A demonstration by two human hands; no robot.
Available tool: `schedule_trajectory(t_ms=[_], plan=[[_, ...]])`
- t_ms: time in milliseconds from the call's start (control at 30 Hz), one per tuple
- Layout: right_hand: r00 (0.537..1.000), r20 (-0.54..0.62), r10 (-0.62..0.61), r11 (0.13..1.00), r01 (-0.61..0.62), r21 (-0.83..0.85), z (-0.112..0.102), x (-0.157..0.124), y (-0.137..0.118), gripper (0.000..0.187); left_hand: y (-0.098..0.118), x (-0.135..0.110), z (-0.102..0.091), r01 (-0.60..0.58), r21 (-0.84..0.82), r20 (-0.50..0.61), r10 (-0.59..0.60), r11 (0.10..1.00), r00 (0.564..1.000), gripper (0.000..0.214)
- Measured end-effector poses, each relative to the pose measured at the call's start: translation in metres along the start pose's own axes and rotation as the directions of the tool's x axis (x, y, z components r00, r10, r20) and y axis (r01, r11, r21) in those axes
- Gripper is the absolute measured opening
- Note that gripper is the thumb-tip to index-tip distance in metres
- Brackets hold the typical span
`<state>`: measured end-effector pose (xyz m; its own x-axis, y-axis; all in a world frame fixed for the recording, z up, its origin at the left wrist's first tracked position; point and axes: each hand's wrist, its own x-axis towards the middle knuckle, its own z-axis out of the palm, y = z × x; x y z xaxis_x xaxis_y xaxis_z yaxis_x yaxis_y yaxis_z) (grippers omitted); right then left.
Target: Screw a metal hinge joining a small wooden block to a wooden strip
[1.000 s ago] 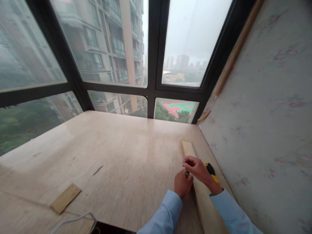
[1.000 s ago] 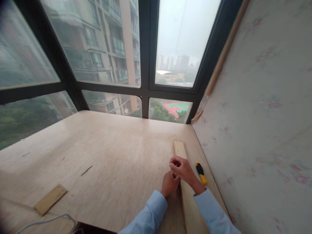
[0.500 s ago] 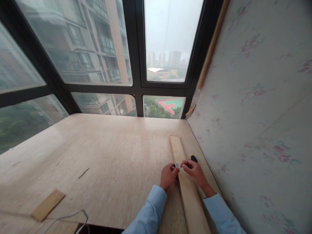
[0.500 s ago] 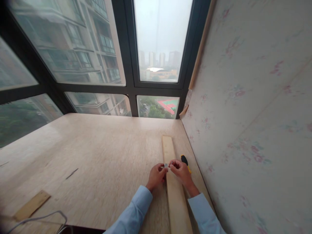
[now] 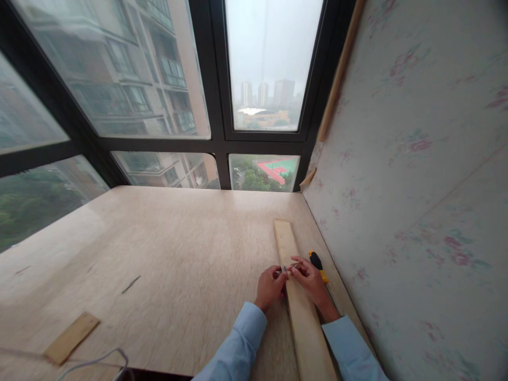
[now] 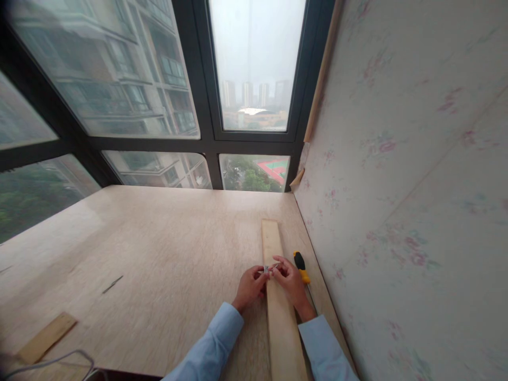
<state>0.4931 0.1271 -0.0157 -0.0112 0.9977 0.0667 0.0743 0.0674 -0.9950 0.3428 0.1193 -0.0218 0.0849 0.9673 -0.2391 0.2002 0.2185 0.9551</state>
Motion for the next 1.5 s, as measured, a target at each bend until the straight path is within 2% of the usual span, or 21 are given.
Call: schedule_trajectory(t_ms=[367, 633, 767, 900, 1000, 1500], plan=[[0.999, -0.035, -0.014, 1.000, 0.013, -0.027, -0.001, 0.002, 0.007, 0.041, -0.004, 0.003, 0.000, 0.024, 0.007, 0.015, -0.024, 1.000, 1.000, 0.037], [0.999, -0.004, -0.035, 0.997, 0.034, -0.076, -0.004, -0.003, 0.001, 0.032, -0.002, 0.001, -0.001, 0.044, -0.032, 0.033, -0.043, 0.999, 0.999, 0.035], [0.997, 0.046, -0.068, 0.979, 0.075, -0.191, -0.007, -0.005, -0.002, 0.029, 0.001, 0.000, -0.001, 0.067, -0.054, 0.036, -0.065, 0.996, 0.997, 0.034], [0.982, 0.122, -0.147, 0.943, 0.176, -0.282, -0.009, -0.007, -0.008, 0.022, 0.001, 0.000, -0.001, 0.053, -0.083, 0.044, -0.050, 0.995, 0.998, 0.033], [0.970, 0.161, -0.184, 0.928, 0.225, -0.298, -0.010, -0.007, -0.010, 0.021, 0.001, -0.001, 0.000, 0.057, -0.075, 0.043, -0.054, 0.996, 0.998, 0.034], [0.927, 0.324, -0.187, 0.893, 0.298, -0.338, -0.013, -0.010, -0.012, 0.024, 0.003, -0.003, -0.001, 0.068, -0.070, 0.057, -0.064, 0.995, 0.996, 0.034]])
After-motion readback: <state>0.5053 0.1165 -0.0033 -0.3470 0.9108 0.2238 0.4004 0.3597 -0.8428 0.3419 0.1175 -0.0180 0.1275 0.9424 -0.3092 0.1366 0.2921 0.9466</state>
